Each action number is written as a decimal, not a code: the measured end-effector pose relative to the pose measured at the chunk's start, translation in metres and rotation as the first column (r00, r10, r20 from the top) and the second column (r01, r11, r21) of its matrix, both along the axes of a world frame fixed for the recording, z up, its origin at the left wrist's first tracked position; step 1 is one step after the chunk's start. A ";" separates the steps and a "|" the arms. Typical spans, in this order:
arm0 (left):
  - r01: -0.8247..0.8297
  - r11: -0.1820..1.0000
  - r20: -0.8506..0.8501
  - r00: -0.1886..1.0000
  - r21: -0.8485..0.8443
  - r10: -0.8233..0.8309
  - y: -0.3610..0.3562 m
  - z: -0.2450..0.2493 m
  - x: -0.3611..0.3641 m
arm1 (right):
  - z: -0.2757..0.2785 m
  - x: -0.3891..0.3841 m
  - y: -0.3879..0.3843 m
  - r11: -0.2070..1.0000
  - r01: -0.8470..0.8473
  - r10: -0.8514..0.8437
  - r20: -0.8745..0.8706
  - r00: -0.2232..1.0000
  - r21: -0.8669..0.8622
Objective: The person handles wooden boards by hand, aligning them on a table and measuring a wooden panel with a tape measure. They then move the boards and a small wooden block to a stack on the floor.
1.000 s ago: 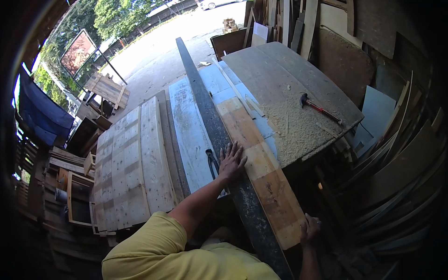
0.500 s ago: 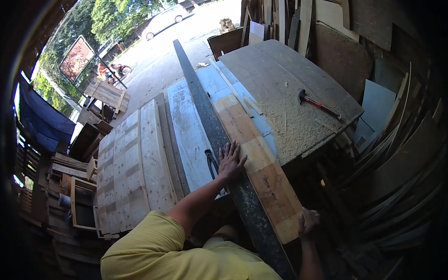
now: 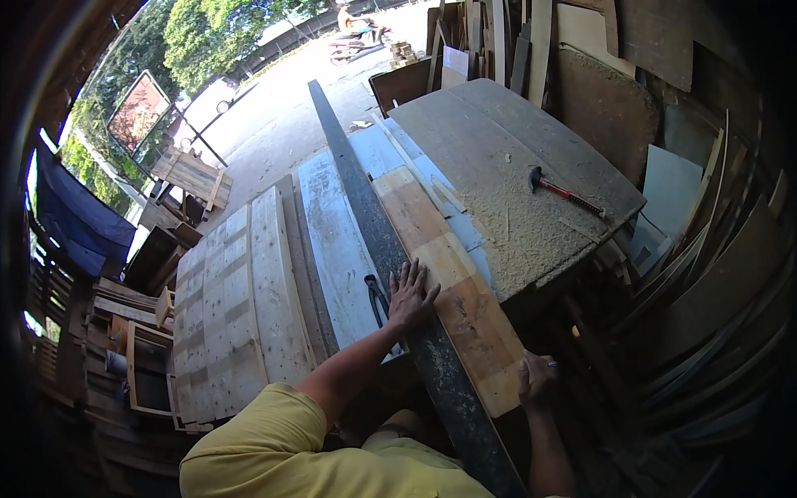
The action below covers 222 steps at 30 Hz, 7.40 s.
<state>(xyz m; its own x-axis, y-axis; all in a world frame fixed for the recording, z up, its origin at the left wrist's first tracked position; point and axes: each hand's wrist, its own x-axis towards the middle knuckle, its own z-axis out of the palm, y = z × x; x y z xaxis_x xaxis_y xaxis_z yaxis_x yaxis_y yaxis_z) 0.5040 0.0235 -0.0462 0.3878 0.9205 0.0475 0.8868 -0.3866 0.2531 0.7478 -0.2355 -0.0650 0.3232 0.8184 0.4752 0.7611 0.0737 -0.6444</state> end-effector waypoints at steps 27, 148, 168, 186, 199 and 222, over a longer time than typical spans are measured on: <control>0.008 1.000 0.072 0.997 -0.014 -0.007 -0.001 0.001 -0.002 | -0.001 -0.026 0.107 0.997 0.081 -0.081 0.098 0.992 0.011; -0.041 0.998 -0.076 0.996 -0.053 0.037 0.432 0.017 -0.047 | 0.019 -0.150 0.390 0.845 -0.400 -0.156 -0.879 0.451 -0.355; -0.068 0.997 -0.125 0.990 -0.048 0.061 0.488 0.022 -0.054 | 0.035 -0.166 0.453 0.862 -0.406 -0.120 -0.901 0.418 -0.303; 0.544 0.835 0.145 0.822 0.084 -0.550 0.482 0.089 -0.031 | 0.017 -0.201 0.568 0.864 -0.360 -0.147 -0.860 0.488 -0.352; 0.669 0.676 0.007 0.709 0.307 -0.705 0.468 0.158 0.035 | 0.031 -0.210 0.572 0.848 -0.293 -0.228 -0.805 0.548 -0.441; -0.209 0.793 0.155 0.922 -0.573 0.355 0.329 0.045 -0.069 | 0.005 -0.190 0.588 0.875 -0.321 -0.357 -0.931 0.080 -0.363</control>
<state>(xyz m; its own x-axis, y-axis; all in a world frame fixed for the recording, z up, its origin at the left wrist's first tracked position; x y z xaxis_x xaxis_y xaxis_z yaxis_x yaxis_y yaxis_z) 0.4349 0.3529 -0.0015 0.1497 0.8910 -0.4286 0.8157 0.1337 0.5629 0.5581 0.3527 -0.0597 0.2112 0.7565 -0.6189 -0.5709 -0.4185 -0.7063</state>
